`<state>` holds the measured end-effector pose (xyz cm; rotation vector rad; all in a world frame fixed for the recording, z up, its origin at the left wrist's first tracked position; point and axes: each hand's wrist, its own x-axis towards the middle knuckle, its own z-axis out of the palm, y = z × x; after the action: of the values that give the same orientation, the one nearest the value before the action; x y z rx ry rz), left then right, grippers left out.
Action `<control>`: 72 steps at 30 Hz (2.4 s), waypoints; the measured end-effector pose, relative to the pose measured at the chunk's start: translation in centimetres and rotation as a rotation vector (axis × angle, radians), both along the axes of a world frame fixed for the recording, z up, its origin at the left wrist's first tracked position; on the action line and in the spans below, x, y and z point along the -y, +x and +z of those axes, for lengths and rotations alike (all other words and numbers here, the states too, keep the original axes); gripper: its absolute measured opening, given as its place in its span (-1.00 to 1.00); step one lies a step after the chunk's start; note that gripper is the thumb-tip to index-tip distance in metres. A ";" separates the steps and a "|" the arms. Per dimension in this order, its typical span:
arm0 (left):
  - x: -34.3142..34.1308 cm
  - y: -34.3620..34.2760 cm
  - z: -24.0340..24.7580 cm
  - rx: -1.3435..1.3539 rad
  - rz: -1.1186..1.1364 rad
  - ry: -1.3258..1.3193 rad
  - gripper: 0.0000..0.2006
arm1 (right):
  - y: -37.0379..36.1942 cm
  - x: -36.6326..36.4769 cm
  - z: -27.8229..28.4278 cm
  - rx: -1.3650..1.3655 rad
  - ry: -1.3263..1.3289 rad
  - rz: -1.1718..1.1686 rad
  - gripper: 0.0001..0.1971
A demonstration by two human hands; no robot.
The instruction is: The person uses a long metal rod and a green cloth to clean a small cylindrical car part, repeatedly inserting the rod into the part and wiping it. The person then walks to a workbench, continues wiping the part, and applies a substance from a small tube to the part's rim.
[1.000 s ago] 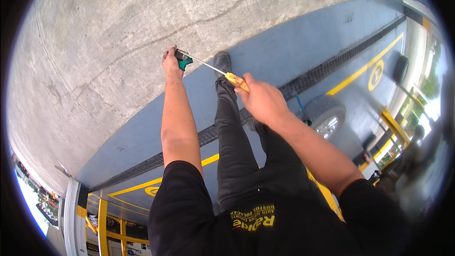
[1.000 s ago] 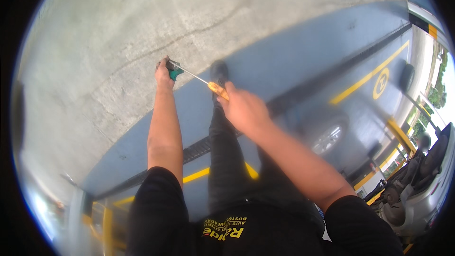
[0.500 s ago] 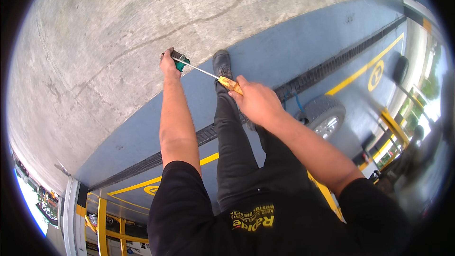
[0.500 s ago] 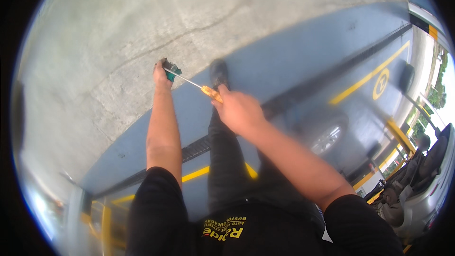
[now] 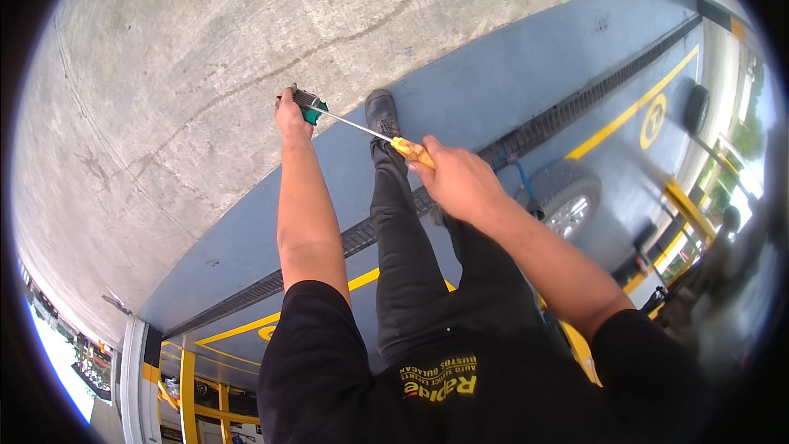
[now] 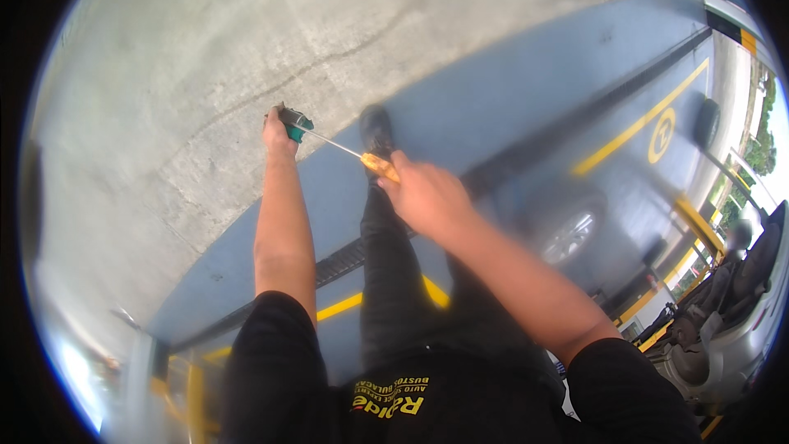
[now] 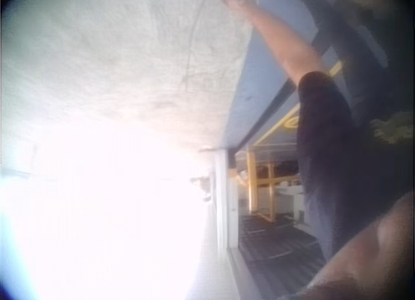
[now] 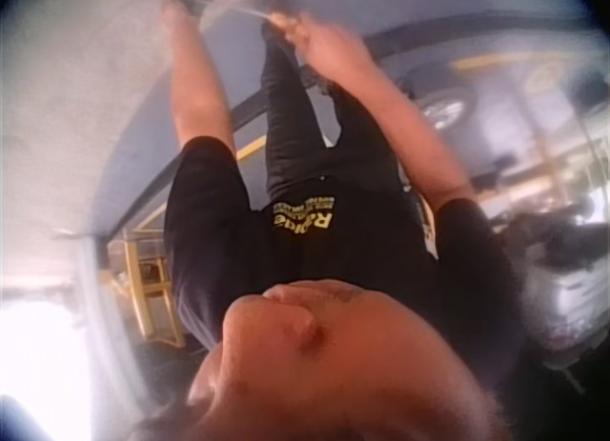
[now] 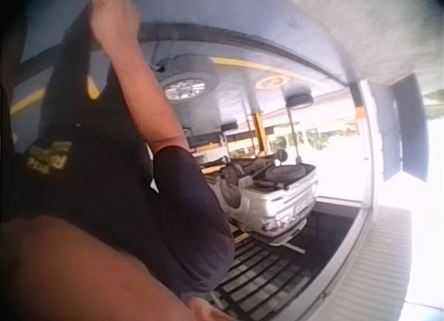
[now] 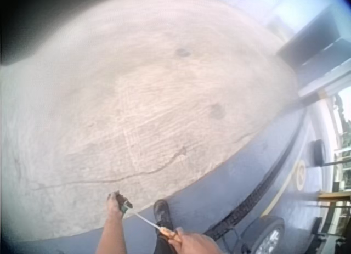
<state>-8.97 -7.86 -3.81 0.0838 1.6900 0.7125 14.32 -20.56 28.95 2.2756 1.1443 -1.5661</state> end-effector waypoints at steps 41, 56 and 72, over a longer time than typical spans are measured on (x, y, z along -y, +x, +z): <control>32.5 23.4 55.8 0.940 -0.820 0.182 -0.75 | 8.1 34.6 27.6 -0.299 0.945 -1.238 -0.36; 44.7 23.0 66.6 1.319 -0.941 -0.164 -0.42 | 5.2 52.9 37.9 -0.471 1.173 -1.472 -0.35; 37.4 22.4 61.8 1.365 -1.022 -0.367 -0.51 | 2.9 44.6 37.8 -0.239 0.920 -1.510 -0.49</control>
<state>13.47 -45.24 57.96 0.1390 0.2819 -0.3436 17.18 -65.21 66.71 4.1547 -0.2527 -1.7938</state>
